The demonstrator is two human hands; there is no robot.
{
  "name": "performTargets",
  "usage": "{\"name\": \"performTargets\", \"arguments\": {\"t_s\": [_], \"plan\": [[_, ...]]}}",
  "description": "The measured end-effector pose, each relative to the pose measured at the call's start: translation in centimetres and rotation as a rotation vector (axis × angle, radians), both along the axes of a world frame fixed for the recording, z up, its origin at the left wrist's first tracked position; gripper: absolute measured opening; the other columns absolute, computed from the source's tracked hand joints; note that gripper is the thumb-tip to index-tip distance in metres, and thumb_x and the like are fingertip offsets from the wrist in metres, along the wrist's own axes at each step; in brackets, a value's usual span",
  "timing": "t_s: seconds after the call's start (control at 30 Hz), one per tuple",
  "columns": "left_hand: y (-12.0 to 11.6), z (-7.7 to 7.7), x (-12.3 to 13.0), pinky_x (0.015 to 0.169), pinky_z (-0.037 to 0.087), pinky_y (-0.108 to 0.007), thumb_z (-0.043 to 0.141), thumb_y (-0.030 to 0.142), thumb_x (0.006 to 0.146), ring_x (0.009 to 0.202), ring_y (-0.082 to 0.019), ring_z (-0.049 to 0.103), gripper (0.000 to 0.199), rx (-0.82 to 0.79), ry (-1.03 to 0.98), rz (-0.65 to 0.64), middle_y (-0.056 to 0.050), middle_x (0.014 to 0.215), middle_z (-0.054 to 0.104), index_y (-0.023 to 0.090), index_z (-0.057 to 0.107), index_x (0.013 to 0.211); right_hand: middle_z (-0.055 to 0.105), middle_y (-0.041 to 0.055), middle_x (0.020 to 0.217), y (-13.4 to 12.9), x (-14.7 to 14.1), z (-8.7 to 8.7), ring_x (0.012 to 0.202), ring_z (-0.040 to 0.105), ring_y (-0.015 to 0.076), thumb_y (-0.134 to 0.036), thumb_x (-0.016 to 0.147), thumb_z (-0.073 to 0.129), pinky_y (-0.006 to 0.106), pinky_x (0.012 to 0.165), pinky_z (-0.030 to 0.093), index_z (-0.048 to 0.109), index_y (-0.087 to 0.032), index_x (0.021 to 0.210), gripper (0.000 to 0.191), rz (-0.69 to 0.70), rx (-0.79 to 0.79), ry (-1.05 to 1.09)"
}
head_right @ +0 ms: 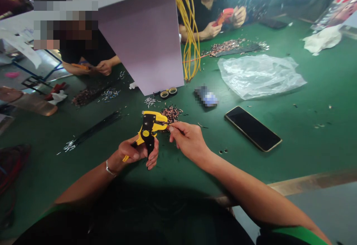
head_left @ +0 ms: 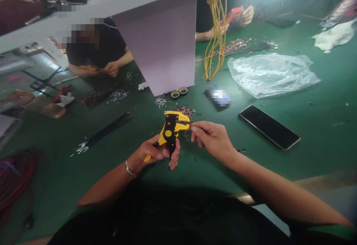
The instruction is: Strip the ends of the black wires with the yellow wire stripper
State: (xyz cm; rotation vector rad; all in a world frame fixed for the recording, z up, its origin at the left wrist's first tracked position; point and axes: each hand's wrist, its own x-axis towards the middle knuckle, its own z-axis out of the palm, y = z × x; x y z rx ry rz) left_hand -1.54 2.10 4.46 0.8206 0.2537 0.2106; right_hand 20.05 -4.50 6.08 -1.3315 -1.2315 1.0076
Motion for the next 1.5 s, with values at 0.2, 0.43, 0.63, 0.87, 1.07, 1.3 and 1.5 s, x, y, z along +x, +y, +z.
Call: {"name": "performTargets", "arguments": {"t_s": [0.2,0.43,0.63,0.87,1.07,1.3,1.5], "plan": [[-0.4,-0.1,-0.1,0.059,0.053,-0.036,0.077,0.018,0.061,0.062,-0.02,0.06,0.04,0.027,0.02,0.06,-0.009,0.077,0.064,0.009,0.067,0.099,0.064,-0.0021,0.057,0.0,0.0,0.0,0.04,0.049,0.0059,-0.031,0.085,0.054,0.021,0.043,0.041,0.068,-0.019,0.071,0.023,0.012,0.004,-0.001],[-0.4,-0.4,-0.2,0.059,0.054,-0.036,0.077,0.018,0.066,0.061,-0.018,0.06,0.037,0.052,0.001,0.06,-0.007,0.075,0.063,0.01,0.068,0.101,0.065,-0.0021,0.058,0.0,0.1,-0.2,0.04,0.049,0.0061,-0.031,0.085,0.055,0.021,0.043,0.041,0.07,-0.019,0.077,0.02,0.015,0.003,0.016],[-0.5,-0.4,-0.2,0.056,0.054,-0.033,0.078,0.02,0.069,0.058,-0.017,0.06,0.031,0.052,0.001,0.078,-0.005,0.072,0.062,0.01,0.069,0.097,0.064,-0.0021,0.058,0.1,0.0,-0.2,0.04,0.049,0.0061,-0.031,0.085,0.055,0.022,0.043,0.04,0.07,-0.018,0.077,0.021,0.016,0.01,0.018],[-0.6,-0.2,-0.1,0.053,0.054,-0.031,0.077,0.019,0.072,0.055,-0.015,0.059,0.026,0.068,0.015,0.102,-0.005,0.07,0.064,0.01,0.069,0.095,0.065,-0.0021,0.058,0.2,0.1,-0.2,0.04,0.049,0.006,-0.03,0.086,0.055,0.021,0.044,0.041,0.071,-0.018,0.078,0.021,0.016,0.018,-0.006],[-1.0,0.1,0.1,0.049,0.053,-0.029,0.076,0.018,0.073,0.052,-0.014,0.058,0.022,0.091,0.037,0.142,-0.004,0.068,0.063,0.01,0.068,0.092,0.067,-0.0014,0.06,0.2,0.1,-0.3,0.04,0.05,0.0066,-0.032,0.084,0.058,0.022,0.044,0.043,0.073,-0.018,0.084,0.021,-0.012,0.01,0.017],[-1.6,0.7,0.2,0.047,0.052,-0.027,0.073,0.017,0.074,0.05,-0.012,0.056,0.019,0.122,0.077,0.223,-0.002,0.066,0.061,0.01,0.065,0.09,0.071,0.0007,0.066,0.4,0.1,-0.5,0.041,0.052,0.0069,-0.032,0.082,0.061,0.023,0.044,0.044,0.073,-0.017,0.084,0.02,-0.035,0.01,0.051],[-1.8,0.9,0.3,0.044,0.051,-0.025,0.073,0.016,0.073,0.048,-0.011,0.054,0.018,0.109,0.09,0.235,0.0,0.064,0.059,0.012,0.064,0.088,0.068,0.0002,0.063,0.5,0.1,-0.1,0.043,0.053,0.0075,-0.033,0.082,0.061,0.024,0.046,0.046,0.072,-0.018,0.077,0.019,-0.029,-0.003,0.077]]}}
